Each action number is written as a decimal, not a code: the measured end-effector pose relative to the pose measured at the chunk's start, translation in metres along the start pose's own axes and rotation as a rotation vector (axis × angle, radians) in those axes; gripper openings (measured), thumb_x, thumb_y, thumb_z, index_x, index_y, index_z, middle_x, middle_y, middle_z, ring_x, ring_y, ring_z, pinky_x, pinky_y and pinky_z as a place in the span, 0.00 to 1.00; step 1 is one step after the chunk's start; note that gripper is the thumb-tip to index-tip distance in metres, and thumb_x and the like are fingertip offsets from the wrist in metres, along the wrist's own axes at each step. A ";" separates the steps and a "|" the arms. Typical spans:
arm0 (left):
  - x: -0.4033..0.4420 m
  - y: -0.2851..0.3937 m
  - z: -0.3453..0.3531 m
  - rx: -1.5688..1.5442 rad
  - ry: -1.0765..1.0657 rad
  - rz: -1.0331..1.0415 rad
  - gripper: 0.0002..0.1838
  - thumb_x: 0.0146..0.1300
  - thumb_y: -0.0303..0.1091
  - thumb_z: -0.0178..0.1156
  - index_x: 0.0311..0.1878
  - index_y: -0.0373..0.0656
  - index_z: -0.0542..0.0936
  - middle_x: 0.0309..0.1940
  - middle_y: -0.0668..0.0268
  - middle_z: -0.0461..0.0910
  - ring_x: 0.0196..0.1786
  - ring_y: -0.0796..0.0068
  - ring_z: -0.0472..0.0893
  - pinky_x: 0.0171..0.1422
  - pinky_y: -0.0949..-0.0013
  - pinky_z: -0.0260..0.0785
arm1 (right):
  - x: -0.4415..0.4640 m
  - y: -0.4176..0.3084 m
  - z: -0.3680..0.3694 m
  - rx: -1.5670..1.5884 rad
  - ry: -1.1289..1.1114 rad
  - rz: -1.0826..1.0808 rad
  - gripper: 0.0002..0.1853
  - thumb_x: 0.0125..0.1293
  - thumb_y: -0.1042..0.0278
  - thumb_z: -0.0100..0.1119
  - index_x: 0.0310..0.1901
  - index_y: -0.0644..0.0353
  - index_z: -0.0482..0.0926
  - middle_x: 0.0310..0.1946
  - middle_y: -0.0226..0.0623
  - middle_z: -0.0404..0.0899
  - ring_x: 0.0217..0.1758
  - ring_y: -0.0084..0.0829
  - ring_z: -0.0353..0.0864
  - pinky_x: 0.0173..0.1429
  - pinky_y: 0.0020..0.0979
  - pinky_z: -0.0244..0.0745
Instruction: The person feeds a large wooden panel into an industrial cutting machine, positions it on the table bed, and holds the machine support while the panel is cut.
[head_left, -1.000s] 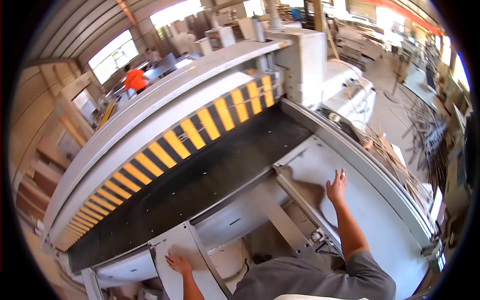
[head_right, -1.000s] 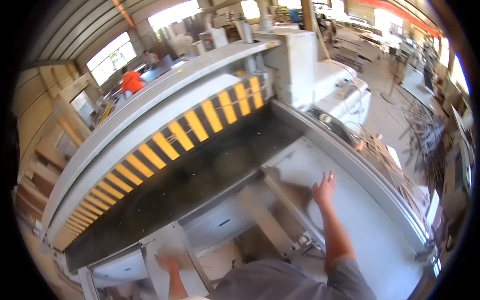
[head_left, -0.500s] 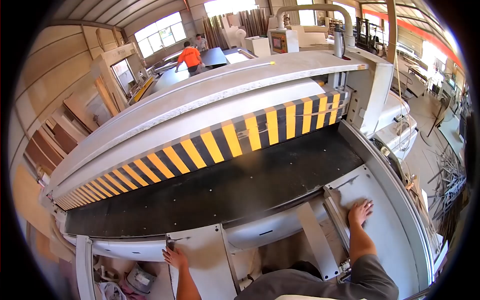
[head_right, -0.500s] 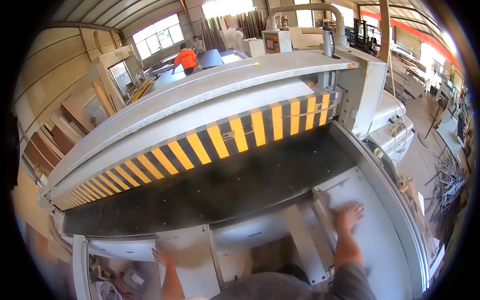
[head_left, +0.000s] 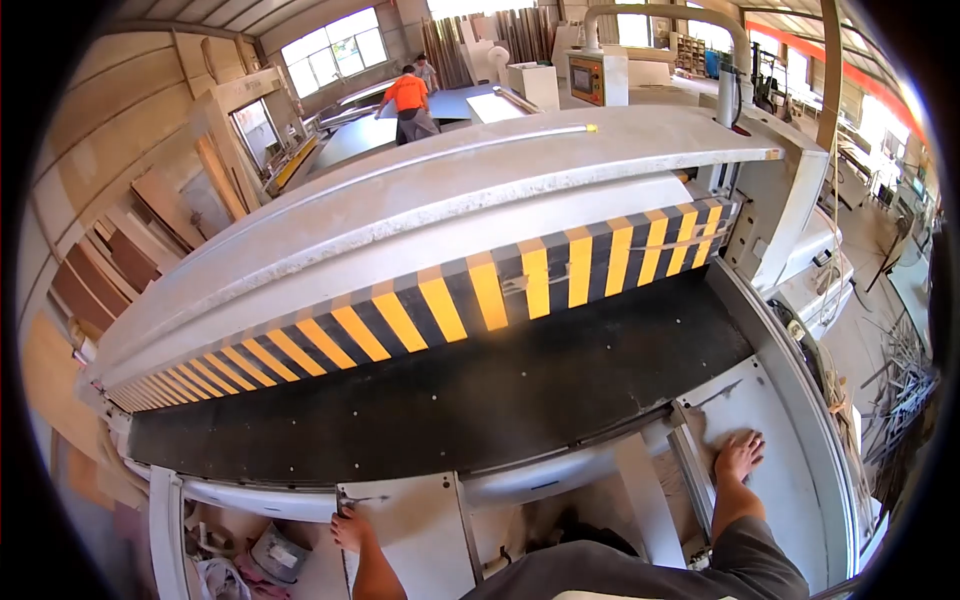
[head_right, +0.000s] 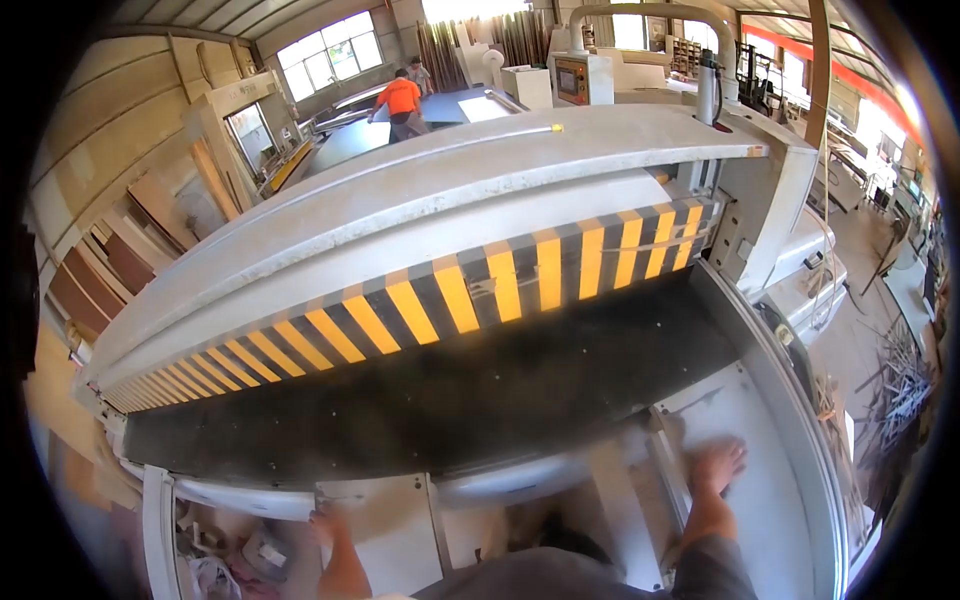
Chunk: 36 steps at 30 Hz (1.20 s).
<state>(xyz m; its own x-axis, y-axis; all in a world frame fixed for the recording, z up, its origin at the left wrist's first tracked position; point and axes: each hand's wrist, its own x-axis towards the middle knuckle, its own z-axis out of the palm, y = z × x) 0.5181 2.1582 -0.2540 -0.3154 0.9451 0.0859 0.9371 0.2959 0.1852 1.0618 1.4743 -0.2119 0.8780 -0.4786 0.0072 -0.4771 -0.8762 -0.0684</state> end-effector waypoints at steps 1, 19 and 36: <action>0.000 -0.002 0.002 0.001 0.007 -0.011 0.30 0.81 0.59 0.48 0.67 0.44 0.80 0.67 0.56 0.82 0.72 0.52 0.77 0.73 0.44 0.67 | 0.002 0.003 0.005 0.002 0.007 0.012 0.40 0.83 0.40 0.47 0.87 0.54 0.57 0.90 0.42 0.54 0.93 0.45 0.45 0.91 0.57 0.40; 0.020 0.013 0.022 0.210 0.049 -0.258 0.32 0.82 0.62 0.44 0.53 0.46 0.89 0.52 0.61 0.90 0.59 0.57 0.84 0.63 0.45 0.69 | 0.010 0.003 0.005 -0.011 -0.079 0.054 0.40 0.86 0.45 0.43 0.89 0.61 0.49 0.91 0.43 0.46 0.95 0.43 0.38 0.94 0.51 0.33; 0.020 0.025 0.018 0.279 -0.019 -0.172 0.25 0.79 0.59 0.54 0.61 0.49 0.84 0.52 0.58 0.89 0.58 0.52 0.87 0.59 0.40 0.77 | -0.005 -0.013 -0.034 0.001 -0.117 0.064 0.40 0.85 0.48 0.46 0.88 0.63 0.49 0.91 0.46 0.47 0.94 0.45 0.40 0.94 0.50 0.33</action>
<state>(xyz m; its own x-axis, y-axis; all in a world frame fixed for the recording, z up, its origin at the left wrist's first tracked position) 0.5380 2.1872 -0.2651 -0.4725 0.8794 0.0580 0.8759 0.4759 -0.0800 1.0621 1.4867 -0.1769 0.8444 -0.5236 -0.1137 -0.5323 -0.8440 -0.0664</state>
